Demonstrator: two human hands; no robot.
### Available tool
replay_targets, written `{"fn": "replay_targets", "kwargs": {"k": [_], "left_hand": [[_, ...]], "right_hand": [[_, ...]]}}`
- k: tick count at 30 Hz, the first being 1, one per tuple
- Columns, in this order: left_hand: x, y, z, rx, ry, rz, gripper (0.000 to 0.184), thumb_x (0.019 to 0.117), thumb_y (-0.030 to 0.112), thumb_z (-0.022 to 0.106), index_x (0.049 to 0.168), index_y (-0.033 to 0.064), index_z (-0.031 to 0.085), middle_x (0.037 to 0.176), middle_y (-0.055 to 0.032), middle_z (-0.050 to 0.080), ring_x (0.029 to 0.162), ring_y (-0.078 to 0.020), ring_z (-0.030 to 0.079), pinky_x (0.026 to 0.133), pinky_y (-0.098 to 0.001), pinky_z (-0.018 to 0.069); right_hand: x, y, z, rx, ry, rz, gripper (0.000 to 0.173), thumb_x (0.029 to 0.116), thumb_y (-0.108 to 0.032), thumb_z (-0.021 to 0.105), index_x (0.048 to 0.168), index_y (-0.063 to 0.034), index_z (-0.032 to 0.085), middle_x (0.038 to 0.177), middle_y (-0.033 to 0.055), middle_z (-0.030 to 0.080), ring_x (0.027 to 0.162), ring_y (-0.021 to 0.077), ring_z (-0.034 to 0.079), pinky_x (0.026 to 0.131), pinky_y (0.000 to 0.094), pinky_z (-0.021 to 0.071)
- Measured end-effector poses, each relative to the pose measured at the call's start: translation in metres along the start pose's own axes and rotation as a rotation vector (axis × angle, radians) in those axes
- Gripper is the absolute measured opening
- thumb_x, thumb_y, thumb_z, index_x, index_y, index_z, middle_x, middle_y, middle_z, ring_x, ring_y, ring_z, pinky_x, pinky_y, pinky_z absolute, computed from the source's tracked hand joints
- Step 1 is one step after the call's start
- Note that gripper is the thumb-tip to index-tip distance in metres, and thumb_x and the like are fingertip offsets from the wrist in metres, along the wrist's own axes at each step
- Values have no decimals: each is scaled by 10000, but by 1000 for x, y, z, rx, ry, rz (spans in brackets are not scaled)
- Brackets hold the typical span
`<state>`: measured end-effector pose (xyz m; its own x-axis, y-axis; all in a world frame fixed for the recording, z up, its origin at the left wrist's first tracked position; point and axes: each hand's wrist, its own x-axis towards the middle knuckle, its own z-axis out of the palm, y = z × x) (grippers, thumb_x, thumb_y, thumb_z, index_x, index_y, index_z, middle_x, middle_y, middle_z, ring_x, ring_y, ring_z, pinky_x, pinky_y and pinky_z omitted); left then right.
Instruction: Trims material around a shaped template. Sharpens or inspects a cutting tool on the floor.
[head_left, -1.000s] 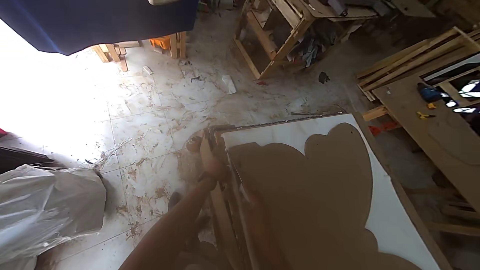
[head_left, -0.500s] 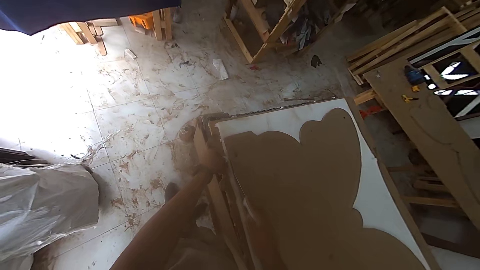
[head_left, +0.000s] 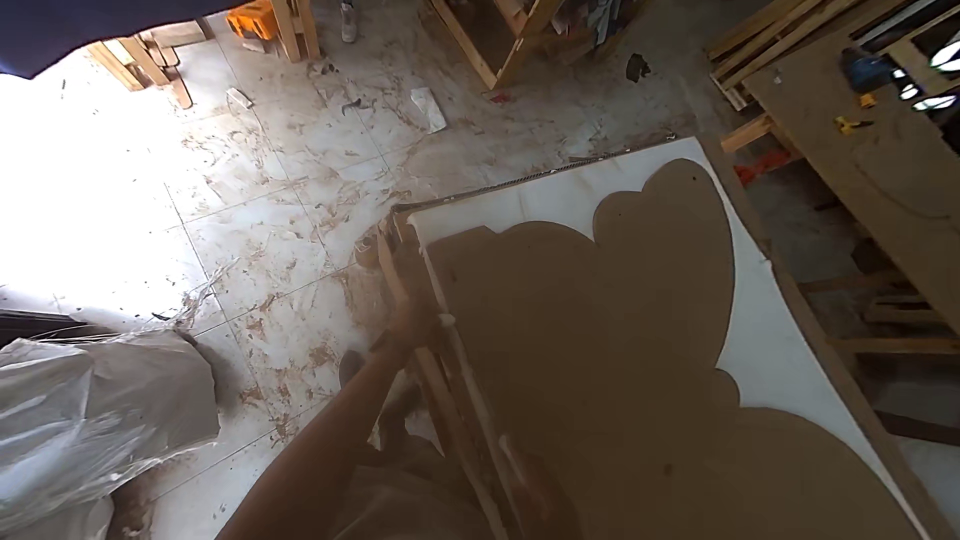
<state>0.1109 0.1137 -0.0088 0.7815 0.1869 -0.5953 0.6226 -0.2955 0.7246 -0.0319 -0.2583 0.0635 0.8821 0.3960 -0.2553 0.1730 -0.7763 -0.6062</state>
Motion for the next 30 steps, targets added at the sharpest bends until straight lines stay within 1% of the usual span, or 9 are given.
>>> {"fn": "replay_targets", "kwargs": {"k": [5,7,11,15,17,19,21,24,30], "left_hand": [[-9,5,1,-47,13,-37,210,951,183,654,1134,114,731,961,-92,769,796,-240,748,732,-490,627],[-9,6,3,-37,51,-25,212,947,218,662,1118,123,742,916,-76,768,749,-214,736,695,-465,617],[-12,1,7,-82,124,-10,181,940,237,670,1048,117,751,878,-72,766,781,-216,743,776,-513,616],[-15,1,14,-168,144,-69,224,957,229,660,1098,75,739,890,-108,757,768,-241,737,759,-505,615],[-15,-4,16,-172,145,-91,242,960,248,656,1116,84,738,894,-108,760,752,-241,734,732,-496,613],[-13,-8,16,-164,146,-99,245,957,268,662,1116,99,742,874,-99,758,724,-233,725,703,-487,608],[-10,-7,18,-149,151,-101,250,950,289,663,1111,115,742,868,-86,761,726,-232,730,710,-496,611],[-11,-7,18,-183,139,-83,248,934,277,669,1091,100,744,918,-111,755,820,-270,734,793,-556,601],[-11,-12,15,-217,118,-49,233,932,282,670,1068,108,744,892,-94,759,800,-252,741,772,-542,612]], "right_hand": [[-4,15,0,27,-1,-59,506,1020,-237,571,1512,-348,523,1290,-66,654,1127,51,636,934,302,592],[-5,16,-5,31,12,-63,504,1017,-236,573,1507,-346,530,1275,-66,662,1110,49,645,919,298,599],[1,1,-14,72,28,-94,506,1022,-245,567,1519,-324,517,1252,-41,662,1059,67,656,868,301,609],[54,-37,1,63,35,-61,453,1028,-282,564,1480,-271,573,1310,-9,671,1141,103,655,959,346,578],[85,-39,17,-6,-13,-25,481,1049,-363,526,1528,-350,494,1375,-36,639,1179,106,646,980,376,572],[107,-48,24,-11,-20,-2,524,1047,-322,541,1556,-397,437,1325,-9,659,1086,148,681,889,425,600],[119,-51,27,-18,-8,-23,535,1051,-276,540,1546,-447,429,1363,-46,635,1150,126,653,927,421,591],[128,-63,30,-54,5,-59,556,1039,-214,559,1544,-416,447,1368,-15,628,1127,161,662,888,447,602],[114,-71,24,-199,-35,-13,584,1048,-187,524,1569,-417,398,1410,-10,594,1161,188,650,903,471,597]]}}
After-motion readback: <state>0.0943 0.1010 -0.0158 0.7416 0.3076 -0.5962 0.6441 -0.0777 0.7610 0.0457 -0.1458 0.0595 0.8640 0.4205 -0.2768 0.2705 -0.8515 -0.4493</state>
